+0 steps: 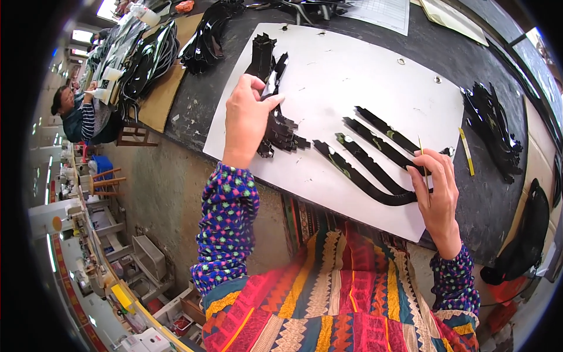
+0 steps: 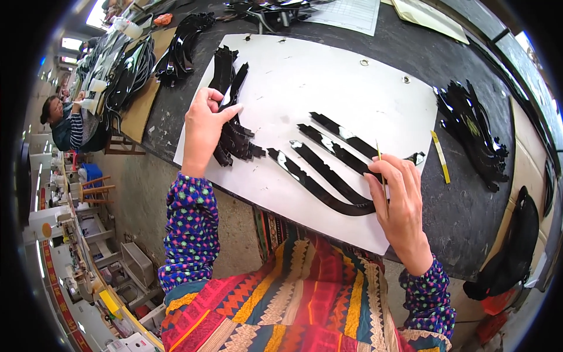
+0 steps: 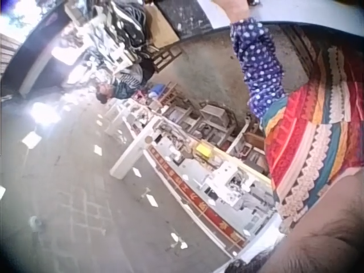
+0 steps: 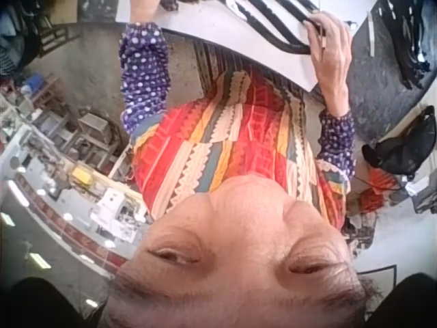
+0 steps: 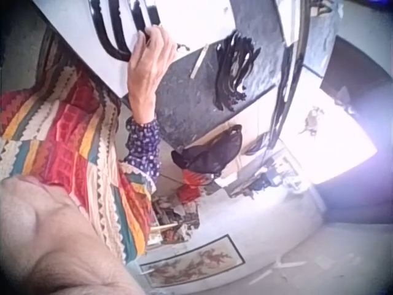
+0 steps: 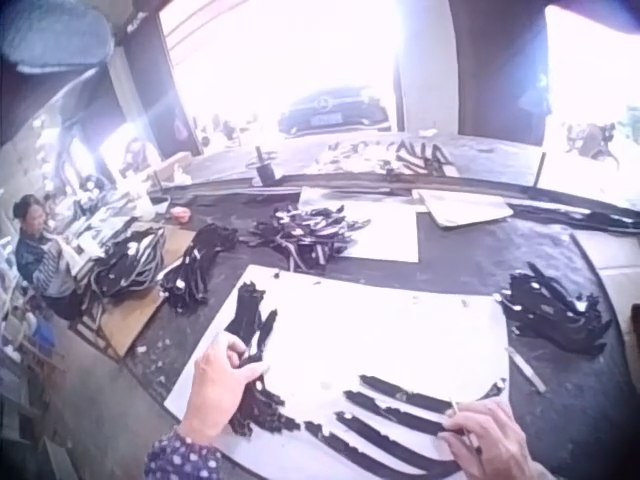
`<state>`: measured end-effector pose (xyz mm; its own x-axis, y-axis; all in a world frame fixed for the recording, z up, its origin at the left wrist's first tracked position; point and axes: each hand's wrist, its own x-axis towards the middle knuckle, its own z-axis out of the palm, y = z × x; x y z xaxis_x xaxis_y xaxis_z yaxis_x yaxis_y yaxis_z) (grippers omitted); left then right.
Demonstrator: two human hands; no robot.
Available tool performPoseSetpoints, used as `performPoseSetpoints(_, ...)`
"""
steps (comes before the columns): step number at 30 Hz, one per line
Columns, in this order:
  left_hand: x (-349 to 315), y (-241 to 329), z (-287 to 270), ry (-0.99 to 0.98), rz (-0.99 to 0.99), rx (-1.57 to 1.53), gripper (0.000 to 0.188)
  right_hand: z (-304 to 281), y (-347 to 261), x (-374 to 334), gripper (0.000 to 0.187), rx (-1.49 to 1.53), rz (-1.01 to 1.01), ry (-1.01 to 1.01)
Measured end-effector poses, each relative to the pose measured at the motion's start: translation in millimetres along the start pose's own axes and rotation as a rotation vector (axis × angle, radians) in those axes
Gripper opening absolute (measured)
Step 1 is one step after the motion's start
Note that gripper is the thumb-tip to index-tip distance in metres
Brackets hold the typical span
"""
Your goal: Applying glue to black shoe components using a small application stick.
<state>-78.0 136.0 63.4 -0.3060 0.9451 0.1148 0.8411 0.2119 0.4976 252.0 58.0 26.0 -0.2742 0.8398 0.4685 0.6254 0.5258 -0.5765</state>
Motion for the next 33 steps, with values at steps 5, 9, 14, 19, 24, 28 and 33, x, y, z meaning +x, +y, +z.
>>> performPoseSetpoints(5,5,11,-12,-0.021,-0.031,-0.051,0.020,-6,-6,1,0.020,0.184,0.066,0.005)
performPoseSetpoints(9,10,-18,-5,-0.243,-0.112,-0.587,0.022,-6,-17,7,0.016,0.387,0.100,-0.052)
performPoseSetpoints(14,-5,-8,2,-0.412,-0.361,-1.071,0.031,2,-28,8,0.016,0.501,0.123,-0.065)
performPoseSetpoints(19,-24,16,10,-0.543,-0.526,-1.511,0.031,36,-30,17,0.033,0.719,0.230,-0.094)
performPoseSetpoints(24,-57,47,33,-0.446,-0.431,-1.417,0.033,49,-46,40,0.053,0.944,0.423,-0.106)
performPoseSetpoints(28,-55,46,41,-0.415,-0.414,-1.436,0.035,62,-48,55,0.042,0.775,0.378,0.028)
performPoseSetpoints(33,-20,29,33,-0.352,-0.406,-1.463,0.024,50,-44,65,0.012,0.869,0.451,-0.004)
